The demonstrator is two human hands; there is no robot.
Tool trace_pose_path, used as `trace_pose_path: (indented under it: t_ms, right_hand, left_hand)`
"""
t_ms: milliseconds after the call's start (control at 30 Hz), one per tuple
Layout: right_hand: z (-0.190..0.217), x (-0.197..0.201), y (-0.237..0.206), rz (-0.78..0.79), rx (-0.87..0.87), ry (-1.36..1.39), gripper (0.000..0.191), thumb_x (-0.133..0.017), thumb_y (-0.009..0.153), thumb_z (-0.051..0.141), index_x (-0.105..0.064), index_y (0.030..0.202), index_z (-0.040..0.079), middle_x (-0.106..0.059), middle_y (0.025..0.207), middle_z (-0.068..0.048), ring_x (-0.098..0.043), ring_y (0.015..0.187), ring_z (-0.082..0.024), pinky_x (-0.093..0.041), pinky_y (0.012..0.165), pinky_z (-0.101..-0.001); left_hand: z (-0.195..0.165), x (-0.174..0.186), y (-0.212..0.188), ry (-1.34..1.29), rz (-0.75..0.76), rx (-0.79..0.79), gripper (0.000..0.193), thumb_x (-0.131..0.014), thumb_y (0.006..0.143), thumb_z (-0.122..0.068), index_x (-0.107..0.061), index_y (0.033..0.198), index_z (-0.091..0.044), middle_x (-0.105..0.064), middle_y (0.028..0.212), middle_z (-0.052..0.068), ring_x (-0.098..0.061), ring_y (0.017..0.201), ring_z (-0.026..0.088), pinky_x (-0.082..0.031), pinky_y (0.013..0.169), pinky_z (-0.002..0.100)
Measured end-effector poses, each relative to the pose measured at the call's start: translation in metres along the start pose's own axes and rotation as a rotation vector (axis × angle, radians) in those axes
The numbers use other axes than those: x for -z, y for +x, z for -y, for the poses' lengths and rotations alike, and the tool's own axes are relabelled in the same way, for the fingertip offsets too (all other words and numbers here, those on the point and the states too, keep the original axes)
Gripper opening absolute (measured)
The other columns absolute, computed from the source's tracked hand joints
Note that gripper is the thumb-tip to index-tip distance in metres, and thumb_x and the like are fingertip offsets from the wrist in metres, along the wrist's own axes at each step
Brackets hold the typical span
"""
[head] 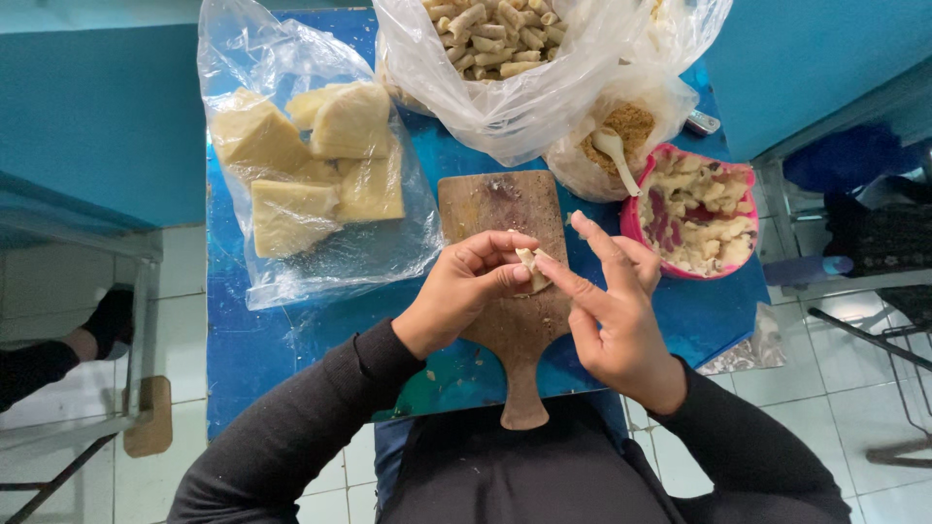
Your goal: The person pinches small pieces from a block of dough and shapes them by hand on a small wooden board, occasionally scooping brown sugar from a bag with a spoon and pressing it into the dough, then placing finished dough pieces into a plastic bag with other shaped pieces.
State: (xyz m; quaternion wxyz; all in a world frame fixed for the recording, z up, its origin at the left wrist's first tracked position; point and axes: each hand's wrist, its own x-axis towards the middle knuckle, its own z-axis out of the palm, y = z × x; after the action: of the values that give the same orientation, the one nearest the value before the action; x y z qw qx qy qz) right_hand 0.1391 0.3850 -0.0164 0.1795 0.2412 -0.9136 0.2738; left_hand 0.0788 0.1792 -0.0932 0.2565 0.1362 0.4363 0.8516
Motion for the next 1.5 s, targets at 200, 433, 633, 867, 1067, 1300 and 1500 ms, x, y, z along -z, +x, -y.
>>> trace_pose_path:
  t_ms: [200,433,633,867,1067,1300,1500]
  right_hand:
    - [0.002,-0.001,-0.006,-0.045,0.079,-0.217,0.062,-0.061,0.08,-0.008,-0.074,0.133,0.021,-0.041,0.162,-0.018,-0.04,0.127,-0.037,-0.031,0.106,-0.0385]
    - [-0.001,0.0,-0.007,-0.092,0.116,-0.371,0.056,-0.064,0.086,-0.005,-0.077,0.132,0.024,-0.042,0.161,-0.018,-0.038,0.13,-0.035,-0.028,0.112,-0.0426]
    - [-0.002,0.0,-0.011,-0.1,0.164,-0.487,0.056,-0.06,0.09,-0.006,-0.078,0.129,0.029,-0.044,0.16,-0.014,-0.037,0.131,-0.034,-0.026,0.113,-0.0448]
    - [-0.002,-0.002,-0.009,-0.092,0.161,-0.467,0.057,-0.059,0.09,-0.007,-0.08,0.13,0.027,-0.045,0.158,-0.017,-0.037,0.13,-0.034,-0.026,0.112,-0.044]
    - [-0.002,0.001,-0.011,-0.113,0.107,-0.37,0.055,-0.057,0.093,-0.009,-0.078,0.127,0.029,-0.047,0.16,-0.012,-0.038,0.13,-0.034,-0.028,0.114,-0.0427]
    - [-0.006,-0.011,-0.011,-0.083,0.167,-0.484,0.058,-0.055,0.09,-0.004,-0.079,0.132,0.026,-0.044,0.16,-0.018,-0.041,0.126,-0.035,-0.027,0.109,-0.0459]
    - [-0.009,-0.006,-0.017,-0.126,0.146,-0.468,0.057,-0.055,0.093,-0.007,-0.078,0.132,0.026,-0.044,0.164,-0.012,-0.04,0.129,-0.034,-0.029,0.112,-0.0454]
  left_hand:
    - [-0.001,-0.001,0.001,-0.063,-0.006,0.028,0.033,-0.069,0.1,-0.008,-0.063,0.132,0.0,-0.071,0.109,0.004,-0.068,0.102,0.011,-0.058,0.094,0.03]
    - [0.0,0.001,0.002,-0.016,-0.028,0.033,0.033,-0.07,0.099,-0.007,-0.063,0.131,0.0,-0.071,0.111,0.005,-0.069,0.103,0.012,-0.058,0.095,0.031]
    - [0.002,0.004,0.003,-0.013,-0.025,0.008,0.032,-0.07,0.101,-0.007,-0.064,0.131,0.001,-0.071,0.11,0.006,-0.069,0.103,0.012,-0.058,0.096,0.031]
    - [0.001,0.003,0.002,-0.032,-0.026,0.028,0.033,-0.069,0.098,-0.006,-0.063,0.13,-0.001,-0.072,0.117,0.008,-0.07,0.107,0.014,-0.059,0.096,0.032]
    - [0.001,0.003,0.002,-0.001,-0.021,0.003,0.031,-0.07,0.1,-0.004,-0.064,0.131,0.002,-0.072,0.116,0.009,-0.069,0.107,0.015,-0.058,0.096,0.032]
    - [0.001,0.005,0.003,-0.058,-0.052,0.035,0.032,-0.07,0.096,-0.007,-0.063,0.126,-0.002,-0.074,0.116,0.008,-0.071,0.105,0.013,-0.06,0.094,0.031]
    - [0.004,0.006,0.004,-0.025,-0.033,-0.006,0.031,-0.072,0.103,-0.005,-0.065,0.132,0.003,-0.069,0.11,0.008,-0.068,0.102,0.013,-0.058,0.093,0.031]
